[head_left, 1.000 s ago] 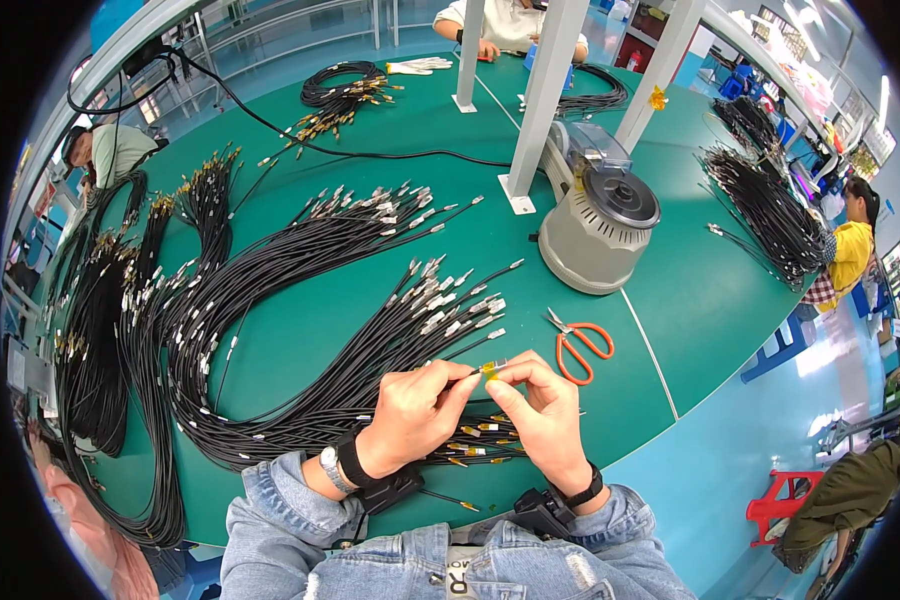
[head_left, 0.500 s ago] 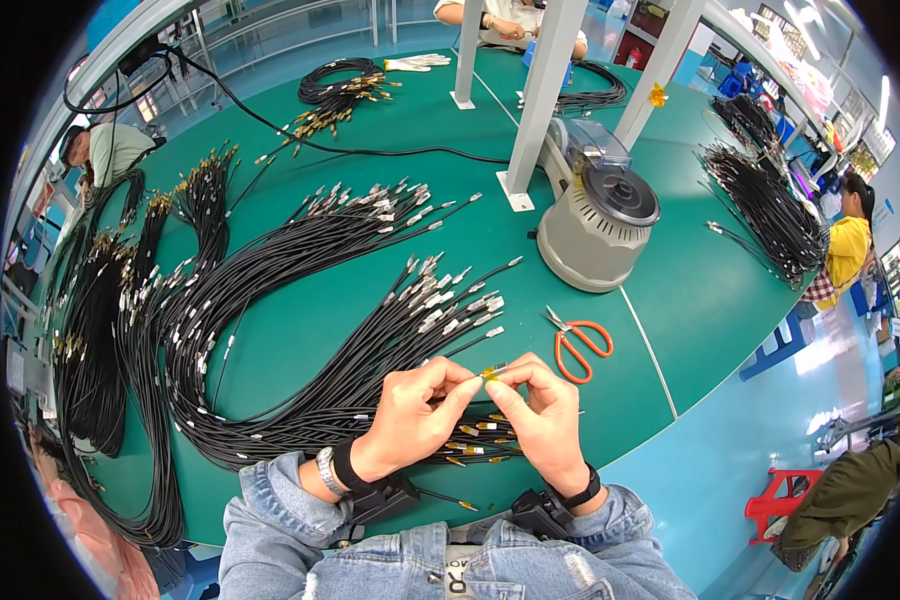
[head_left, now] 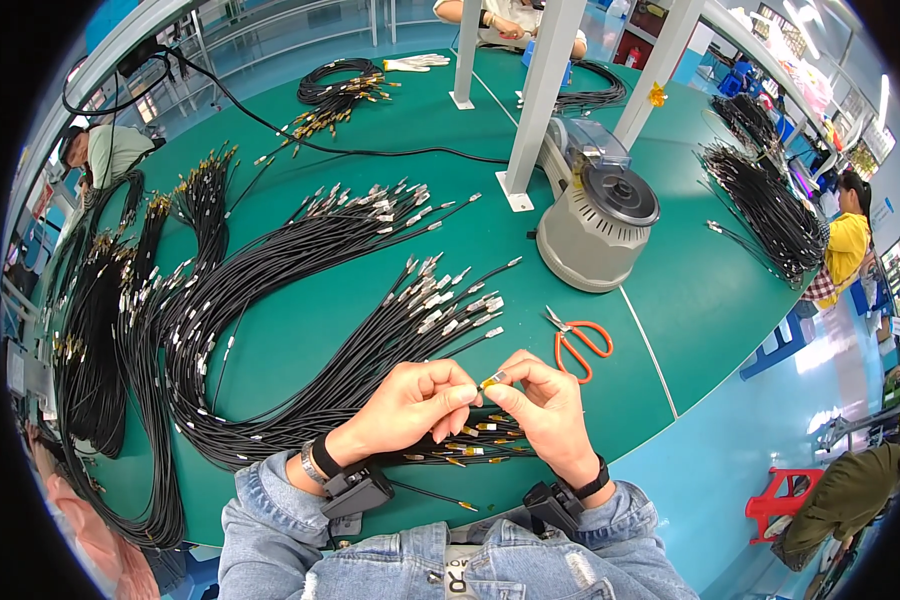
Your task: The person assembles cables by hand, sliding a connector onto the end of each cable and pressing it into place. They use shears to trim the connector before setting the cable down and eventually reaching for a tape dispenser.
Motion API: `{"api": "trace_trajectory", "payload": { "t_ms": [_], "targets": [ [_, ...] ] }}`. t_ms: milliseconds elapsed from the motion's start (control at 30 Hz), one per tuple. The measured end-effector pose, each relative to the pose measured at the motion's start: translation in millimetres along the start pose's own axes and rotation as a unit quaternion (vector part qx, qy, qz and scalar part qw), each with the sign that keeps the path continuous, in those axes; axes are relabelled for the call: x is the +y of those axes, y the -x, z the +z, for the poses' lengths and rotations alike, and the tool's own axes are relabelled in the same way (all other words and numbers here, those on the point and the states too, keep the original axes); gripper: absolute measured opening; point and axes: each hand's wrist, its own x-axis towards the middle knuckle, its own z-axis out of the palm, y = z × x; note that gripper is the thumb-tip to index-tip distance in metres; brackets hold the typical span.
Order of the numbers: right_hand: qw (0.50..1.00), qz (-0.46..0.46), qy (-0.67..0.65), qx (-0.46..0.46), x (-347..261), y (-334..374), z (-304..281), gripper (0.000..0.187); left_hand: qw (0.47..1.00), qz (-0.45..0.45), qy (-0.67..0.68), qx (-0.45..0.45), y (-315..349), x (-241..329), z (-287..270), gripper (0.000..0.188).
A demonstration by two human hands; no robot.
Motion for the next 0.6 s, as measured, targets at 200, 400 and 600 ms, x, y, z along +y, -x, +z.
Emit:
{"api": "trace_trajectory", "payload": {
  "t_ms": [200, 400, 600],
  "targets": [
    [1.000, -0.006, -0.006, -0.023, 0.2, 0.8, -0.1, 0.009, 0.998, 0.000, 0.033, -0.046, 0.3, -1.1, -4.7, 0.024],
    [0.999, -0.011, -0.022, -0.025, 0.1, 0.9, 3.0, 0.011, 0.995, -0.018, 0.038, -0.087, 0.2, -2.8, -7.4, 0.026],
    [0.995, -0.024, -0.057, -0.078, -2.8, -5.0, 0.9, 0.010, 0.989, -0.043, 0.067, -0.121, -1.3, 2.2, -10.5, 0.027]
  ]
}}
